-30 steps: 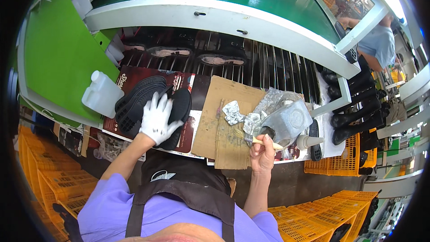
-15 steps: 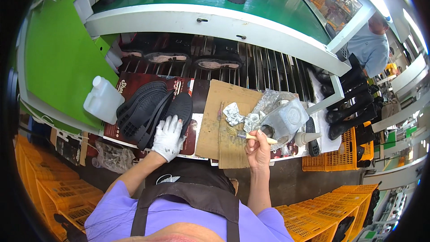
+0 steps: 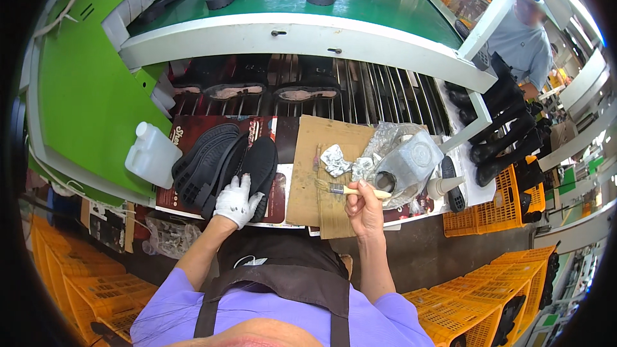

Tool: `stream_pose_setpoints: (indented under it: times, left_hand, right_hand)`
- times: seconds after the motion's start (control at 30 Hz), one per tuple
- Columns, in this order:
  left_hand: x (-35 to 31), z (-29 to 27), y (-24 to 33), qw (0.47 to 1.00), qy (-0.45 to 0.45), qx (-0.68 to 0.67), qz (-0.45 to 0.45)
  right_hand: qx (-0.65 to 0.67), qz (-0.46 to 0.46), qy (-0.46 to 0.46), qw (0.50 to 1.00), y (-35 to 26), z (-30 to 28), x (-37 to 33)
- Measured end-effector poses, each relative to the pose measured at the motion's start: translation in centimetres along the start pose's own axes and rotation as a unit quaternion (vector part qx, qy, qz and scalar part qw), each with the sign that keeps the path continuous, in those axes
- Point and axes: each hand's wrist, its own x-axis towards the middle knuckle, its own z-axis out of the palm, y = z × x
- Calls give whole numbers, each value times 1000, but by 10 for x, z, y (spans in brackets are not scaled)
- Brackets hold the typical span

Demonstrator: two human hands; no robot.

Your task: The person applies a dark adhesive to the bottom of black shoe soles using a brush. They repeatedly dip the brush into a container and spread the substance across the textured surface of the soles, handling them one at a time.

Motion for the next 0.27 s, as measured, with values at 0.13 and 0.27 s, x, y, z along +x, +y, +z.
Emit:
stream_pose_setpoints:
  times: [0.13, 0.27]
  left_hand:
    - [3, -9, 5, 999, -26, 26, -4]
    - [2, -13, 8, 1000, -10, -1, -3]
  right_hand:
    - [-4, -1, 7, 1000, 1, -1, -5]
    - [-22, -13, 2, 1000, 1, -7, -11]
